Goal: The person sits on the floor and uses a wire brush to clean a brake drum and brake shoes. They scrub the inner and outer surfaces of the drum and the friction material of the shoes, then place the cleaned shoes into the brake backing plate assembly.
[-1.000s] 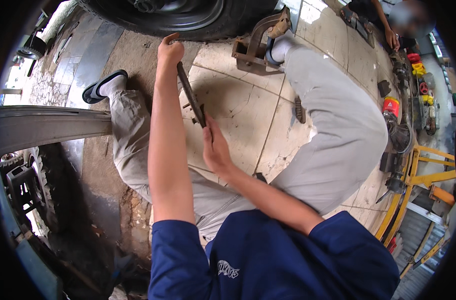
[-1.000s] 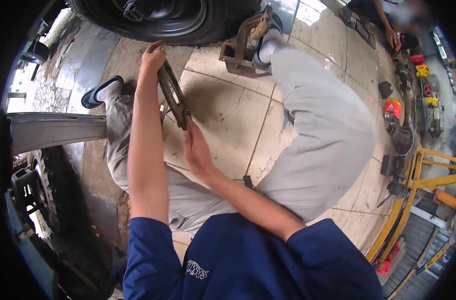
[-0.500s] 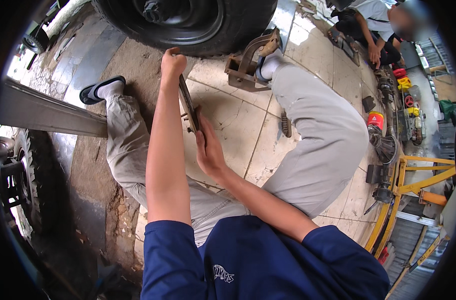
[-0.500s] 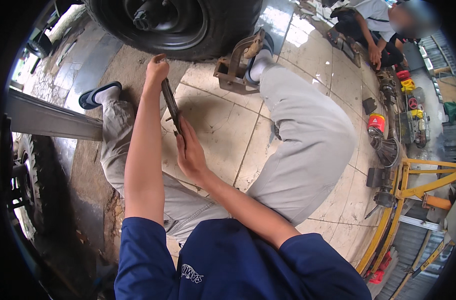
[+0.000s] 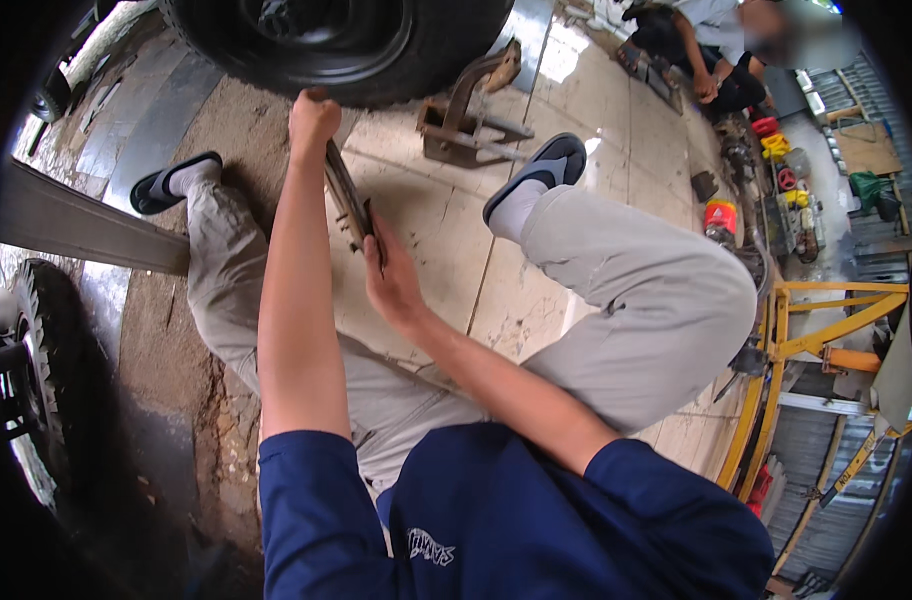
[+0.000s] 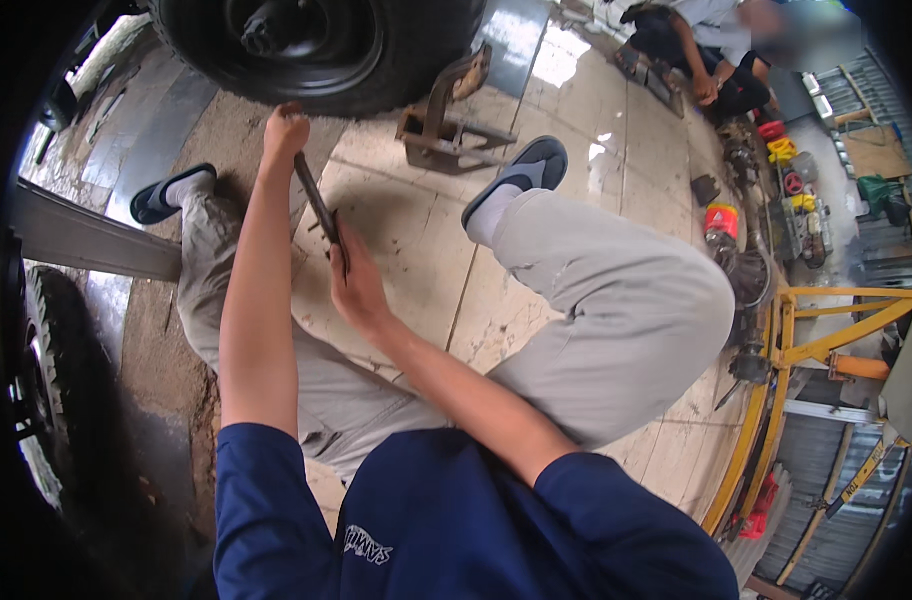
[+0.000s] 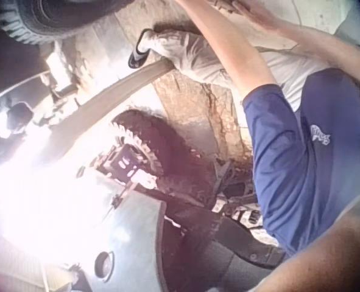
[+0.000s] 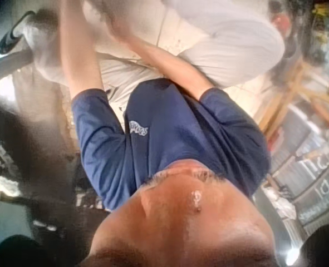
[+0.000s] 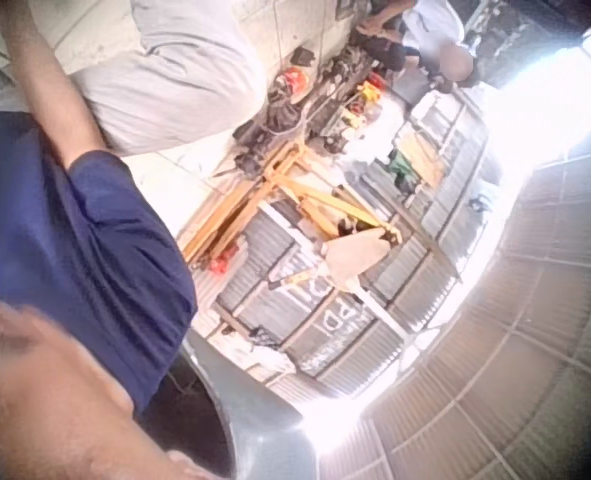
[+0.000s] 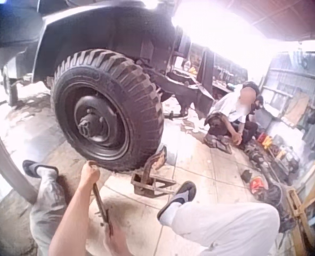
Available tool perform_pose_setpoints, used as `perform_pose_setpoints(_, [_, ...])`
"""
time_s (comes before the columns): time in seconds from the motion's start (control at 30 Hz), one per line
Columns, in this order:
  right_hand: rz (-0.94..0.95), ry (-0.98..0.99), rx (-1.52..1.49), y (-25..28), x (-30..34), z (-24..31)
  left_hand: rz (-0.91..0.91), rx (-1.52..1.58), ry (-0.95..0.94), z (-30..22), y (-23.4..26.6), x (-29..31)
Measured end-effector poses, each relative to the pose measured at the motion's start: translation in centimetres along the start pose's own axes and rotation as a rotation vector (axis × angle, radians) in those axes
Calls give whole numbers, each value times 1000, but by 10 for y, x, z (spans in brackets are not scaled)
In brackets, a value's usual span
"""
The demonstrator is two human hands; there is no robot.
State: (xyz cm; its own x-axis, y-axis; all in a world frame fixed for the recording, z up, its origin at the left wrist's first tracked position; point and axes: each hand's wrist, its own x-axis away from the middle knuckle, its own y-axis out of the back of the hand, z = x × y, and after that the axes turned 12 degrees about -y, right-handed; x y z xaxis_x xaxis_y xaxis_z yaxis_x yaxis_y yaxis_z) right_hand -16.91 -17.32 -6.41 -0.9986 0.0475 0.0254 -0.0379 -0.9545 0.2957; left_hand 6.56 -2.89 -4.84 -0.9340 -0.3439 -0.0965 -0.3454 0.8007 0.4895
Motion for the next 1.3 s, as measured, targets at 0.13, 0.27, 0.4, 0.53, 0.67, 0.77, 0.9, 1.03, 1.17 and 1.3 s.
perform_pose_setpoints(0.13, [51,-70,-30,-3,8,1,20,24,2,-7,6,9])
perform_pose_setpoints(0.27, [187,-190,-65,-2,8,-2,-1,41,-46,-5,-5,10])
perform_pose_setpoints(0.4, [156,-209,-72,-2,10,-13,36,65,-40,-12,-7,11])
perform_pose_setpoints(0.53, [209,-350,-96,10,0,10,-4,53,-8,-12,-10,5])
perform_pose_setpoints(0.67, [180,-270,-125,15,-6,-2,-12,55,-17,-12,-24,4])
perform_pose_setpoints(0.77, [168,-204,-141,18,-4,-6,-3,50,-33,-19,-23,8])
perform_pose_setpoints(0.9, [268,-152,-111,35,-1,-15,13,138,57,-34,-14,24])
perform_pose_setpoints(1.03, [524,-102,46,64,-21,-17,7,152,43,-20,14,10])
perform_pose_setpoints(1.17, [239,36,-40,108,-78,-15,36,152,60,7,28,0])
perform_pose_setpoints(1.3, [-359,235,46,193,-204,6,53,238,53,31,56,4])
